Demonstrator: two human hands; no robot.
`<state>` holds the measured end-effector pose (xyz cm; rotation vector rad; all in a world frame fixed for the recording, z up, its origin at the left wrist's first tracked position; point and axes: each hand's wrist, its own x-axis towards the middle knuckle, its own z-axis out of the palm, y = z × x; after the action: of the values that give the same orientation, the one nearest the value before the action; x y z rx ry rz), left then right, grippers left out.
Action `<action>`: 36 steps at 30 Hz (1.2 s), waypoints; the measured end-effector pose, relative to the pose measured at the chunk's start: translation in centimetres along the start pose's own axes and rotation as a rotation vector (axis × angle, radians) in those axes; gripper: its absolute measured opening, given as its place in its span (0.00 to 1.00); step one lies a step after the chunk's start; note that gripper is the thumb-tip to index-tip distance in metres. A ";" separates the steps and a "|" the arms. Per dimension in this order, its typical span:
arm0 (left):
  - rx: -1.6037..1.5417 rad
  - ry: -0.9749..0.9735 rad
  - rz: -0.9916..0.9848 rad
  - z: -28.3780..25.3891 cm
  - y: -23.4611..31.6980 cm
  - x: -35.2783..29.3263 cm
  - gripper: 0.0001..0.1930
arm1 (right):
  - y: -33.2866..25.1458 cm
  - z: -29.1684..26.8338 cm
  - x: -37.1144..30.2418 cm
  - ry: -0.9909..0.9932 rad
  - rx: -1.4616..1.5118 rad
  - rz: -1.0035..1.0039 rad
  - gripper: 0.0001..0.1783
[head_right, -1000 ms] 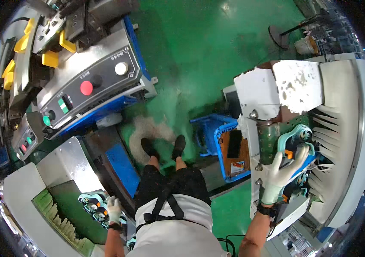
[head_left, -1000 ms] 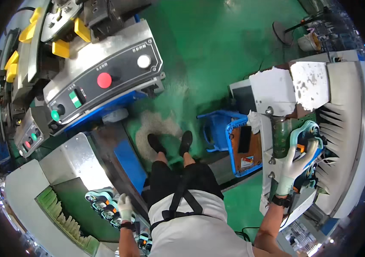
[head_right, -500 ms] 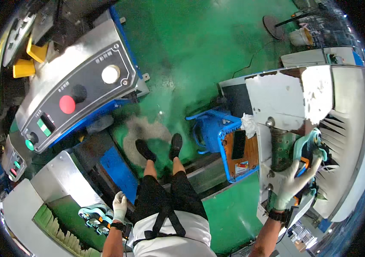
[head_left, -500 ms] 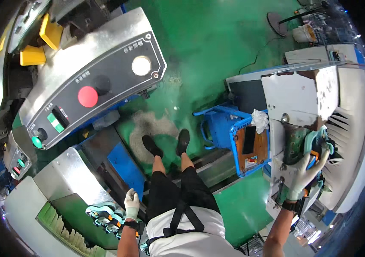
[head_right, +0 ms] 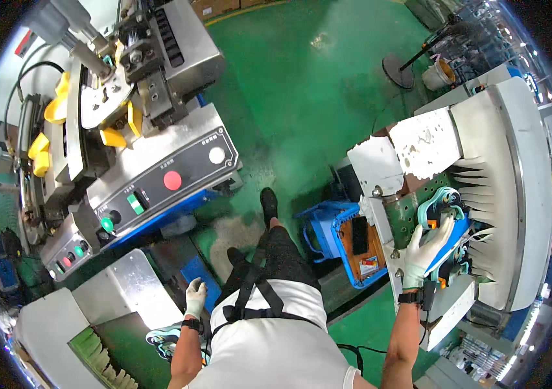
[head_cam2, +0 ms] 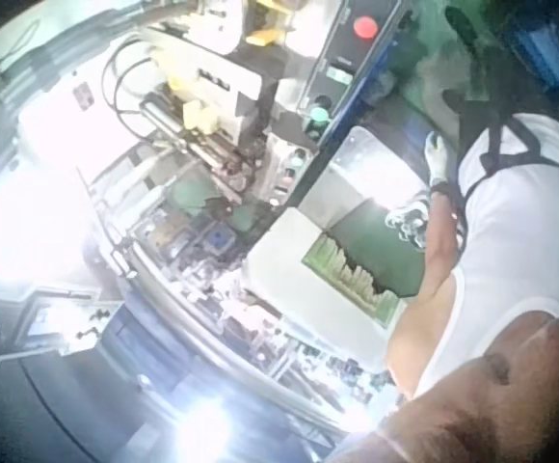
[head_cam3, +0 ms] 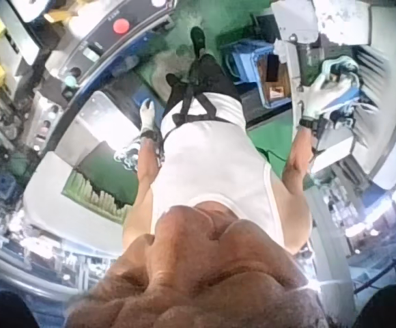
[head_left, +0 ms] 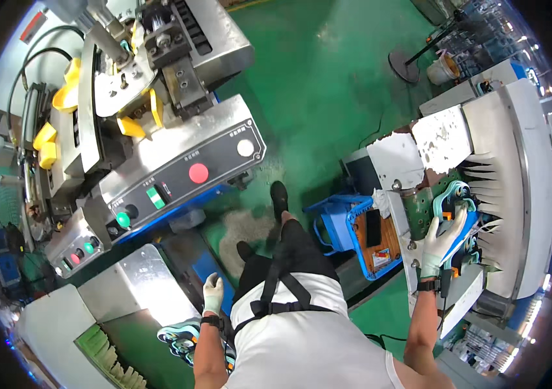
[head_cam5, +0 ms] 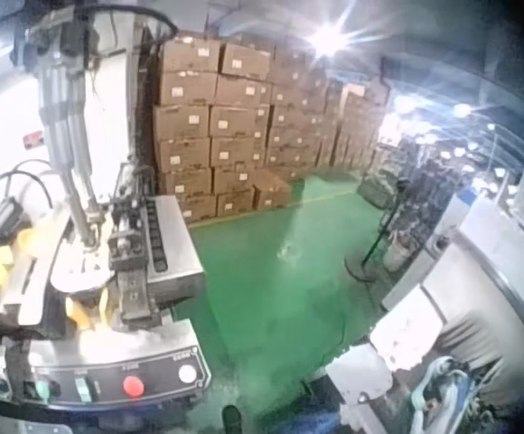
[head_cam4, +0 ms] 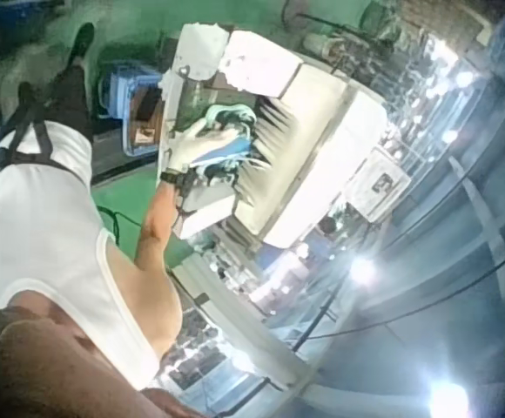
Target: Placing shoes into a heat-setting machine and onto a conveyor belt for processing.
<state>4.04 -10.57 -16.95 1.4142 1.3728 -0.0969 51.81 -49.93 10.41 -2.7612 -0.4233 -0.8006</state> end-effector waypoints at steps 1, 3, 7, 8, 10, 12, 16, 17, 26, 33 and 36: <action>0.008 -0.004 0.031 -0.4 0.0 1.2 0.20 | 0.1 -0.4 -0.1 0.014 -0.021 -0.003 0.40; 0.156 0.057 0.186 -1.5 -1.5 4.1 0.19 | -0.9 -0.6 0.1 0.046 -0.005 0.060 0.40; 0.222 0.081 0.192 -1.3 2.4 4.9 0.17 | -0.5 0.1 -0.5 0.039 0.070 0.160 0.39; 0.205 -0.007 0.141 -1.6 4.2 4.9 0.16 | -1.0 -0.4 -0.5 0.041 0.034 0.195 0.39; 0.086 -0.120 0.059 -0.8 9.3 5.0 0.14 | -0.3 -0.2 -0.8 0.072 0.035 0.247 0.38; 0.124 -0.101 0.251 -0.7 11.6 7.0 0.16 | 0.5 -0.1 -0.9 0.113 0.047 0.243 0.37; 0.001 -0.178 0.228 -0.6 14.8 7.7 0.18 | 0.1 -0.5 -1.0 0.115 0.063 0.237 0.38; -0.042 -0.199 0.142 -0.4 15.7 7.1 0.18 | -0.1 -0.4 -0.8 0.107 0.089 0.247 0.37; 0.080 -0.237 0.043 -3.7 3.0 1.9 0.17 | -0.1 0.5 -0.9 0.156 0.066 0.233 0.38; 0.061 -0.247 -0.022 -3.0 2.5 1.6 0.14 | 0.9 -0.5 -0.3 0.193 -0.005 0.216 0.37; 0.081 -0.218 0.122 -2.5 5.7 2.5 0.12 | -0.6 -1.5 -0.1 0.204 0.144 0.297 0.37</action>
<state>7.63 -5.58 -14.25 1.5042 1.1120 -0.2226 50.85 -49.88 11.68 -2.4960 -0.0279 -0.9218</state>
